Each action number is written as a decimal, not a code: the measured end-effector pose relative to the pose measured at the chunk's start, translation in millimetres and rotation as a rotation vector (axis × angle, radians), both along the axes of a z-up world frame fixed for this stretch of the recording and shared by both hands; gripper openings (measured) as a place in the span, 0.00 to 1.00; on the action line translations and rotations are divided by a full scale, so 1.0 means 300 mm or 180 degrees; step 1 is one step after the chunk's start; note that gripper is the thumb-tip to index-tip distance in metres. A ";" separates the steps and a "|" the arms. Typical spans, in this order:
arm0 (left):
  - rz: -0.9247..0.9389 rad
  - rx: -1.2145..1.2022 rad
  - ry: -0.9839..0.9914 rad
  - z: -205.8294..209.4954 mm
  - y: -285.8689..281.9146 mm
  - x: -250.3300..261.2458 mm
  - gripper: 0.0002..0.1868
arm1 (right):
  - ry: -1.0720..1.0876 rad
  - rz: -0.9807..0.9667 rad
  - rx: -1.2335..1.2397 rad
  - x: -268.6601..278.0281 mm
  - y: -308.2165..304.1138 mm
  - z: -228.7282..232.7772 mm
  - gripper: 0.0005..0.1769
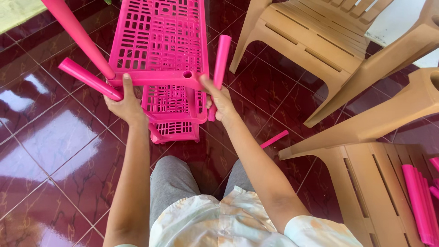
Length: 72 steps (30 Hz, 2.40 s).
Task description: The person assembles a pink plastic storage rack by inserting cylindrical legs into the corner holes of multiple perforated trays. They stack the trays and secure them with the legs, working on a tiled floor next to beige plastic chairs.
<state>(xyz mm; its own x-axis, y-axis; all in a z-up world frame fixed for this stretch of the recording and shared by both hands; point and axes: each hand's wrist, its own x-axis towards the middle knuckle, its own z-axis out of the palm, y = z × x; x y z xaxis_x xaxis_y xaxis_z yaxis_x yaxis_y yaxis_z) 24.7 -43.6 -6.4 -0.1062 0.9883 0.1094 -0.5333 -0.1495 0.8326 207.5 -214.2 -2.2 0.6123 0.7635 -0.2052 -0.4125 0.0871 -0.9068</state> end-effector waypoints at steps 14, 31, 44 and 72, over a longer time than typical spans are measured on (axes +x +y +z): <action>0.0241 -0.0762 0.0147 -0.023 -0.155 0.045 0.22 | 0.1386 0.0550 0.0964 0.021 0.061 -0.054 0.17; -0.0960 -0.0729 -0.0012 0.016 -0.267 0.069 0.10 | 0.1215 0.0173 0.0520 -0.274 0.071 -0.057 0.19; -0.1137 -0.0801 -0.0051 0.020 -0.178 -0.060 0.13 | 0.0109 -0.0737 0.1536 -0.198 0.173 0.124 0.25; -0.1622 -0.1160 -0.0626 -0.056 -0.115 -0.086 0.23 | -0.2719 0.1369 0.0483 -0.212 0.263 0.399 0.19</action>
